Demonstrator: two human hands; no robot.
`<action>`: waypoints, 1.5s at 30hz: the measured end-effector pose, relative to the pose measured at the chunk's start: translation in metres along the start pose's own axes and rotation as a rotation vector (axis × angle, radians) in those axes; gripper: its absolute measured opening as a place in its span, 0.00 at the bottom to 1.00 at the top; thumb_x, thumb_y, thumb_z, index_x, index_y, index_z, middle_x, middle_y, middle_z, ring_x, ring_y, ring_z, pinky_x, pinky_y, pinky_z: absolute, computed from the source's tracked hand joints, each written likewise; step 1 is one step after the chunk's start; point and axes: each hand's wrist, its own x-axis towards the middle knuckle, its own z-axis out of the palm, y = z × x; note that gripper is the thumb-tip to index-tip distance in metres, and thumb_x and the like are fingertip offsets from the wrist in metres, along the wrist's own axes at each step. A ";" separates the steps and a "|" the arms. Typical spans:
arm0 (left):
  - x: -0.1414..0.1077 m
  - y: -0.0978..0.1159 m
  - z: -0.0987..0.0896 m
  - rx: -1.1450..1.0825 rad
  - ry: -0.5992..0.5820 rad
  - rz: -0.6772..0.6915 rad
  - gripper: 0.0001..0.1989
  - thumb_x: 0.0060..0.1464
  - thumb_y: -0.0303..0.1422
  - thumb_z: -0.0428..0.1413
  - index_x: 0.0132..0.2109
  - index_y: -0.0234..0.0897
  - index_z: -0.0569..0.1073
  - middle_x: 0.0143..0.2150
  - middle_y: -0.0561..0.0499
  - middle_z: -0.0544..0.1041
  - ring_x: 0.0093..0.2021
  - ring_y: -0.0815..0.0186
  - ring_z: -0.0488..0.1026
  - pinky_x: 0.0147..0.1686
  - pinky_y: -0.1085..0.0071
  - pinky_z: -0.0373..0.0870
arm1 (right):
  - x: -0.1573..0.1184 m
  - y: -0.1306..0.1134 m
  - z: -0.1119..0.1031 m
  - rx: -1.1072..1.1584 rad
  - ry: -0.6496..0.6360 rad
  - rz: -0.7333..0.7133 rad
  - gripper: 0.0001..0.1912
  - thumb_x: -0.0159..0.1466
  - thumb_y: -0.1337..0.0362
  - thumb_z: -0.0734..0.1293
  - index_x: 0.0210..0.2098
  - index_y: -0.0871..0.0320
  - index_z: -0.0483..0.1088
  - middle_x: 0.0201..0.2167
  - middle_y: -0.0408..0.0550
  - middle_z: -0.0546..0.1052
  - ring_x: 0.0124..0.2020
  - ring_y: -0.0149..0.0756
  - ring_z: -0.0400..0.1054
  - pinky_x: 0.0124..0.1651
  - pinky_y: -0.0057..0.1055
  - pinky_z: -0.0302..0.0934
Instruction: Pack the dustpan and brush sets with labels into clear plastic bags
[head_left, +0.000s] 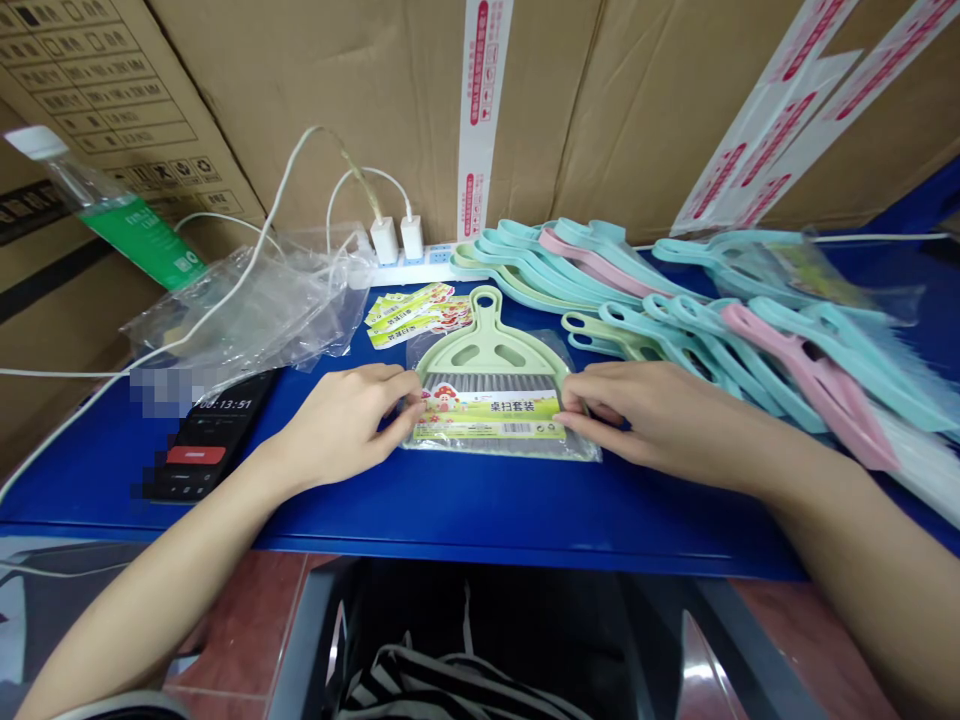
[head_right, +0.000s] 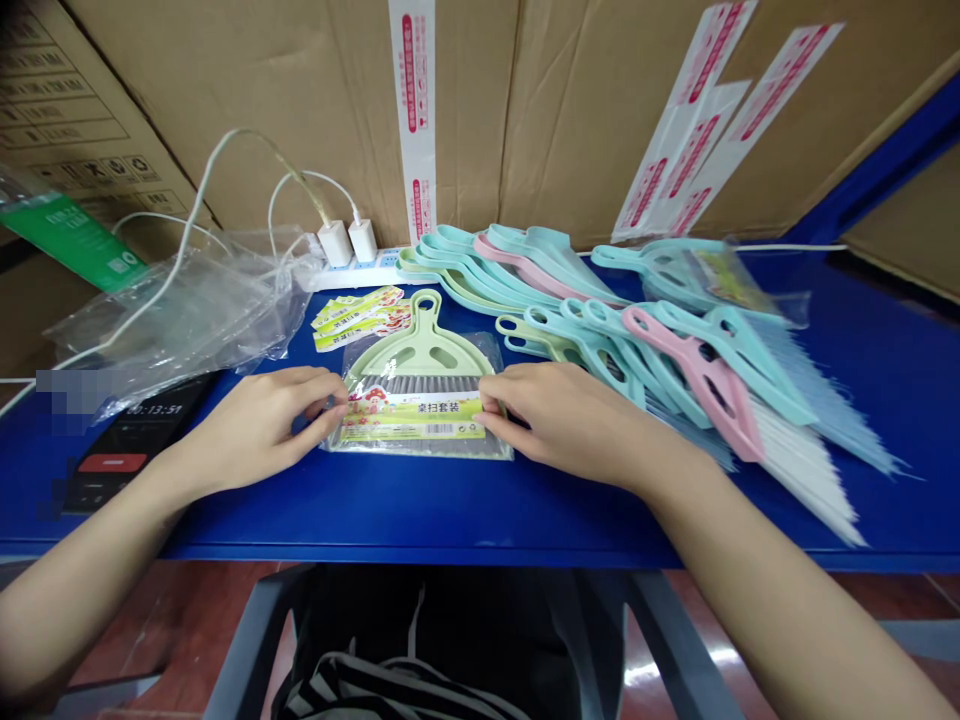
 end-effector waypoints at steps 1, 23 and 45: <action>0.000 0.000 0.001 0.018 0.022 0.010 0.13 0.64 0.35 0.46 0.38 0.37 0.73 0.32 0.51 0.76 0.32 0.64 0.74 0.31 0.70 0.67 | 0.000 0.000 0.000 -0.008 0.013 -0.006 0.13 0.68 0.64 0.57 0.25 0.54 0.59 0.22 0.43 0.69 0.21 0.32 0.63 0.26 0.28 0.54; 0.008 0.017 0.016 0.229 0.083 0.371 0.19 0.64 0.26 0.46 0.57 0.42 0.74 0.36 0.49 0.74 0.34 0.64 0.73 0.34 0.68 0.72 | 0.013 -0.016 0.027 -0.179 0.174 -0.297 0.15 0.72 0.63 0.58 0.46 0.58 0.76 0.30 0.47 0.75 0.34 0.40 0.63 0.40 0.35 0.55; 0.006 0.000 0.003 -0.014 0.035 0.165 0.21 0.59 0.26 0.46 0.45 0.46 0.83 0.26 0.52 0.68 0.31 0.65 0.68 0.30 0.70 0.64 | 0.000 0.010 -0.001 0.110 -0.046 -0.088 0.27 0.73 0.49 0.54 0.32 0.52 0.79 0.24 0.46 0.78 0.30 0.39 0.62 0.38 0.39 0.53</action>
